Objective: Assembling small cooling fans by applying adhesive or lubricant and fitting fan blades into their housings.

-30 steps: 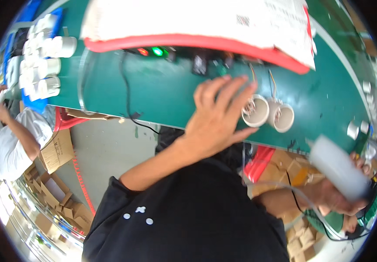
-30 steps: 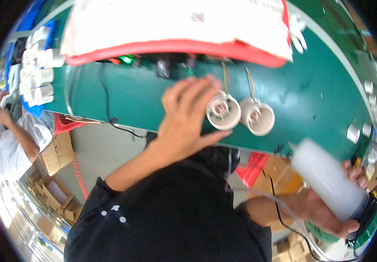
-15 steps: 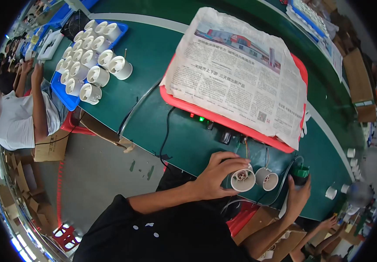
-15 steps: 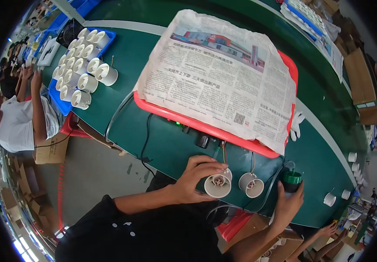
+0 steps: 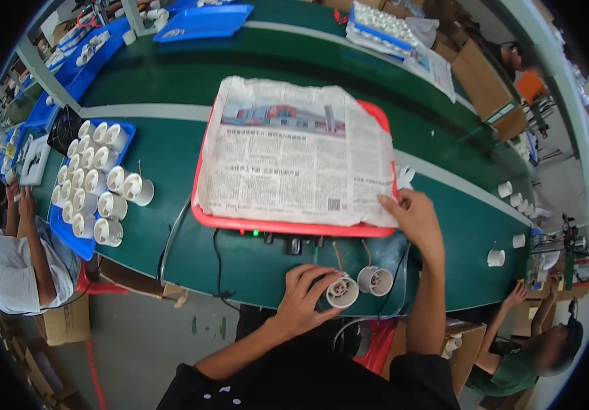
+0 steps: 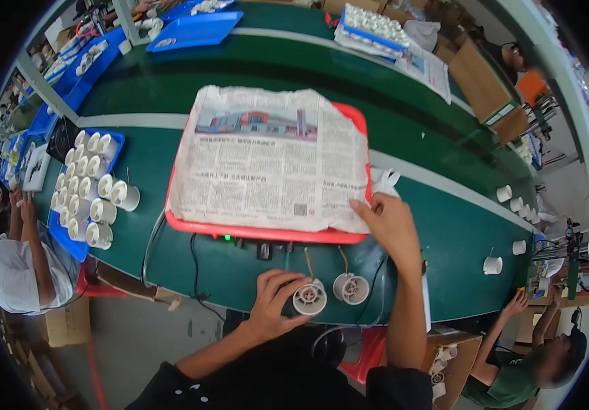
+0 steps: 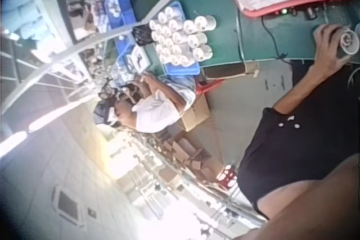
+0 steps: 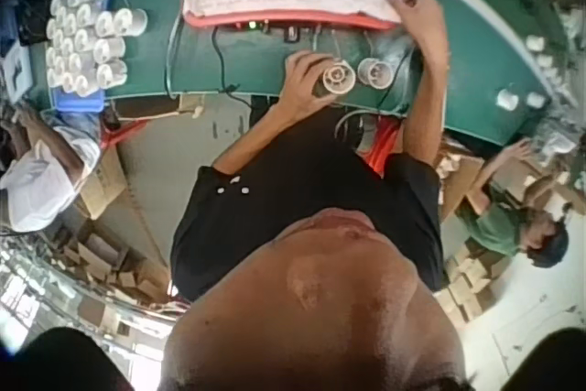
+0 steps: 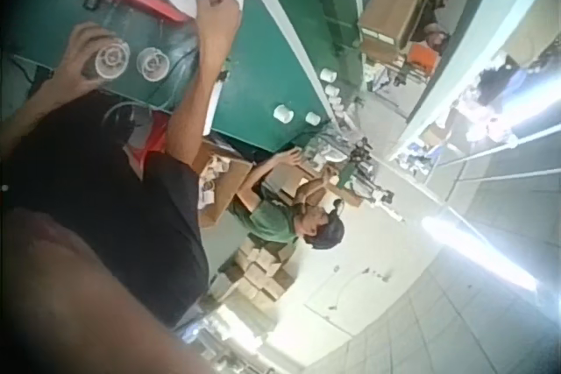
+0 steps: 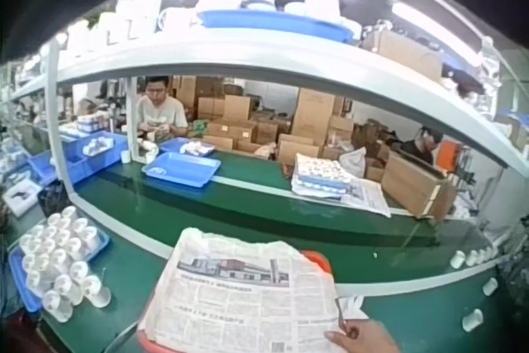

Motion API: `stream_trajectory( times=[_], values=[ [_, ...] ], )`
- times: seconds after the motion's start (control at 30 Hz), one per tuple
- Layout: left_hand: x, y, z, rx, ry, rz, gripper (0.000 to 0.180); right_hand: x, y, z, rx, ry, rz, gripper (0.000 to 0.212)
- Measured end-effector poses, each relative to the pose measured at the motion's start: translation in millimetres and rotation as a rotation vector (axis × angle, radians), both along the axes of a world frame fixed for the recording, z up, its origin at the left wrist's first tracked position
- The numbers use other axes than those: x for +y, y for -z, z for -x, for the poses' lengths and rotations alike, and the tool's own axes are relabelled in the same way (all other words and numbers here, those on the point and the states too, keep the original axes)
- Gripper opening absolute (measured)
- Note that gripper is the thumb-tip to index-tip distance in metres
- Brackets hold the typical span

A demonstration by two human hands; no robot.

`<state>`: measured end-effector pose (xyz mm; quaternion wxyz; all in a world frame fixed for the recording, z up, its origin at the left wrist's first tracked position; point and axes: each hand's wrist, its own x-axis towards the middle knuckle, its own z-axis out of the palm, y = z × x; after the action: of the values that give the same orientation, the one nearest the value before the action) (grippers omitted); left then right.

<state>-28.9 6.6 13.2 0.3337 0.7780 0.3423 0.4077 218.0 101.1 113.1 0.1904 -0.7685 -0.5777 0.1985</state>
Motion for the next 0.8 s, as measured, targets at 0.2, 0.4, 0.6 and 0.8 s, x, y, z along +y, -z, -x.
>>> stream_trajectory(
  times=[0.2, 0.4, 0.6, 0.8],
  values=[
    [-0.9, -2.9, -0.3, 0.007, -0.014, 0.016, 0.067, -4.4, -11.3, 2.1, -0.097, -0.019, -0.075, 0.044],
    [1.7, -1.3, 0.9, 0.014, 0.016, 0.007, 0.067, 18.5, -26.7, -48.0, 0.914, 0.125, -0.347, 0.029],
    [1.5, -1.4, -0.3, -0.012, -0.006, 0.041, 0.071, 82.4, 12.7, -211.4, 1.617, 0.375, -0.733, 0.026],
    [2.9, -6.2, -1.5, 0.018, -0.002, 0.081, 0.073, 121.6, 12.7, -324.8, 2.017, 0.379, -1.160, 0.035]
  ],
)
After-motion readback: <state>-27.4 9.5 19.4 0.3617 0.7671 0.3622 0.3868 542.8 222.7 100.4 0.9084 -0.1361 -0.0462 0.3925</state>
